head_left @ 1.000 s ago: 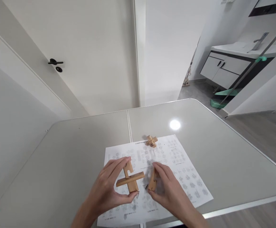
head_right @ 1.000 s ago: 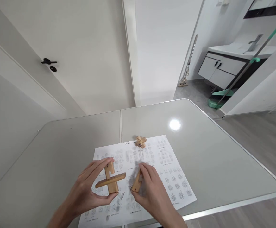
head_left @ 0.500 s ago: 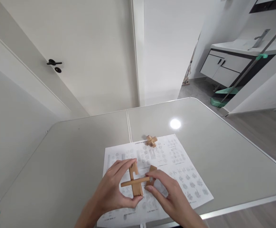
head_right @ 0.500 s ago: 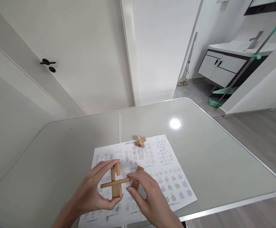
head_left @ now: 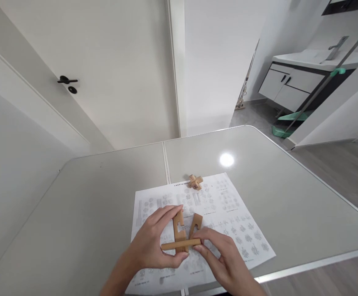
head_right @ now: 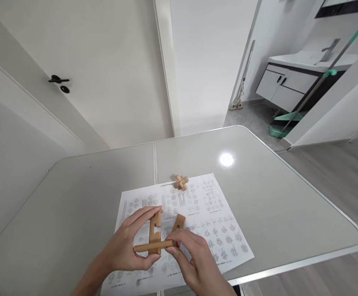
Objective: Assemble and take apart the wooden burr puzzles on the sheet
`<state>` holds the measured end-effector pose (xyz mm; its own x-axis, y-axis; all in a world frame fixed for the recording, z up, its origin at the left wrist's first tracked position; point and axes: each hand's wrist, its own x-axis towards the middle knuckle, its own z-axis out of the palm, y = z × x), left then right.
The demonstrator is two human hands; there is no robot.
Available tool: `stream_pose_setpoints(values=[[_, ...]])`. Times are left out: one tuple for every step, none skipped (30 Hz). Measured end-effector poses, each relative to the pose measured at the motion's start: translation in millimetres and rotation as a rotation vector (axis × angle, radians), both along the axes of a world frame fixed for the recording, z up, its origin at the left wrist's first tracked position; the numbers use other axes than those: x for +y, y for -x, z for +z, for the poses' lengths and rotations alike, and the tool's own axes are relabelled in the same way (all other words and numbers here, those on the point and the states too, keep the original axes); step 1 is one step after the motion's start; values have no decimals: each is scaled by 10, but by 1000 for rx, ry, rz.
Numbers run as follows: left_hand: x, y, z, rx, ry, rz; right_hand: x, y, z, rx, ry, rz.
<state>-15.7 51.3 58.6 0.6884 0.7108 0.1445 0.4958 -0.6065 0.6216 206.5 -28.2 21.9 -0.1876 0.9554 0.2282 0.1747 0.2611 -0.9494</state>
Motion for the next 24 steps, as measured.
stream_pose_setpoints(values=[[3,-9,1,-10,-3,-14,-6,3,-3,1,12,-9],[6,-19,4,-24,-4,-30,-12,6,-5,3,24,-20],[8,-29,5,-43,0,-45,-20,9,-6,4,34,-31],[9,-38,2,-64,10,-59,-28,12,-7,6,42,-42],[7,-45,-7,-84,24,-72,-39,15,-7,9,45,-50],[3,-50,-21,-100,39,-82,-51,16,-6,13,45,-52],[-3,-51,-40,-112,52,-90,-65,17,-4,18,43,-53],[-11,-50,-63,-117,63,-95,-78,17,-2,23,45,-52],[-18,-45,-87,-117,72,-99,-92,16,1,27,49,-52],[-26,-39,-110,-115,79,-101,-104,17,5,28,52,-51],[-32,-32,-129,-111,86,-102,-115,18,10,25,54,-50],[-36,-23,-143,-105,94,-103,-124,20,16,21,51,-52],[-39,-15,-150,-99,103,-104,-132,24,23,19,41,-56],[-41,-7,-151,-92,113,-102,-139,29,29,17,30,-59],[-43,0,-144,-84,122,-100,-143,36,34,18,24,-64],[-47,6,-131,-75,129,-96,-146,44,37,18,27,-70],[-54,10,-113,-66,135,-94,-147,53,38,18,38,-72],[-63,11,-92,-57,141,-89,-145,62,37,18,53,-74],[-75,9,-69,-48,148,-81,-141,71,34,18,71,-72],[-89,5,-45,-40,155,-67,-136,78,30,21,91,-72],[-105,-1,-23,-37,161,-49,-131,85,26,30,113,-72],[-121,-9,-5,-38,167,-34,-127,89,22,46,136,-72],[-138,-17,8,-46,176,-27,-125,93,18,65,160,-71],[-154,-24,14,-60,184,-27,-128,96,13,84,182,-69]])
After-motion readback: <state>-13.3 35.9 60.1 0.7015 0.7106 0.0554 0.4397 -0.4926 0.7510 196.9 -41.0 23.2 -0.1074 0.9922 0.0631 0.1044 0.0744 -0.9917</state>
